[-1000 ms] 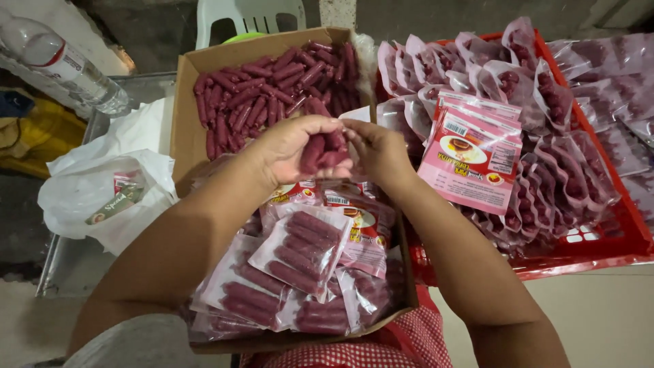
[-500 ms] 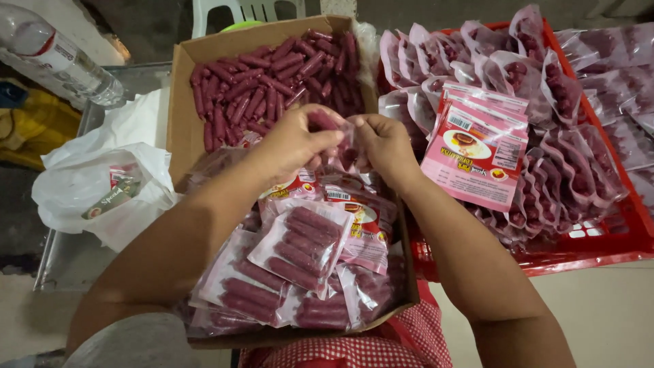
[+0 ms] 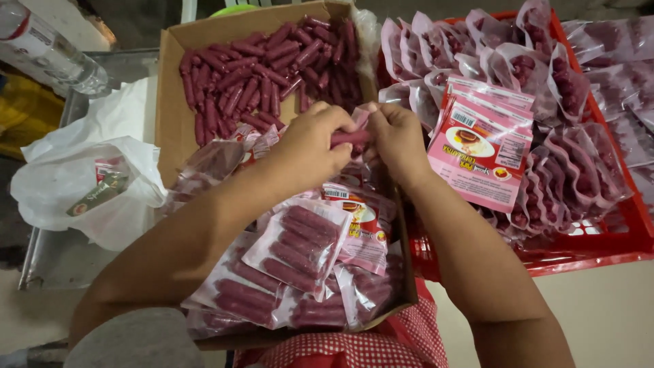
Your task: The person packs processed meat sticks into plastic pouches by hand, picking several sticks at a time from a cardboard box and placing them into the open pouches held by their other hand.
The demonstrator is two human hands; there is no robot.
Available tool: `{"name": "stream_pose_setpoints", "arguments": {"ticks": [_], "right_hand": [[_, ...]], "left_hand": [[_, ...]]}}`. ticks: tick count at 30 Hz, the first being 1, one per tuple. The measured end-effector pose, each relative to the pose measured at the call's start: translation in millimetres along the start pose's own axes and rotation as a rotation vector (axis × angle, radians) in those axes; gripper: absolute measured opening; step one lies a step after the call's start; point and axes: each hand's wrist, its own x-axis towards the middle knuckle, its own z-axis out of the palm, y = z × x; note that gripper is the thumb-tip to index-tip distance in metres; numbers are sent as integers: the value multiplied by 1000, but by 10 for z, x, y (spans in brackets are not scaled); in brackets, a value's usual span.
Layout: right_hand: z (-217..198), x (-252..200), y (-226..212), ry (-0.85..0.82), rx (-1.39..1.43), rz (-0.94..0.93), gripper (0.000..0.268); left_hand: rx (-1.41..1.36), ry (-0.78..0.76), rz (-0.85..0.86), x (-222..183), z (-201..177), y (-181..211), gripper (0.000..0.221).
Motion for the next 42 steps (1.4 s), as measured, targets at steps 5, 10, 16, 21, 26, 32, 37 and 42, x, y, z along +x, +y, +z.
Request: {"name": "stream_pose_setpoints", "arguments": {"ticks": [5,10,16,21,26,32,37,42], "right_hand": [[-66,96,86,15,-63,-96,32],[-132,4,-66,49,-186,-289,28],[-203,-19,-161,112,-143,-320,27],[-345,29,-204,94,-171,-318,38],[-308,33,-149,107,-124,-379,36],[-220,-41,-153,143,-146,-383,24],[-207,-80,-225,121,-185,-373,23],[-283,13,-106,139,-240,-357,22]], "left_hand": [[31,52,164,8,106,53,35],[321,53,237,212,202,-14,28],[111,-137,247,596,-47,343,33],[114,-2,97,1142,-37,-523,24],[543,-427,-107,993,458,-1621,25],[399,-357,-249,761,419,-1503,22],[409,-309,-19,832,319,-1697,29],[-323,121,-51,524,-402,-568,33]]}}
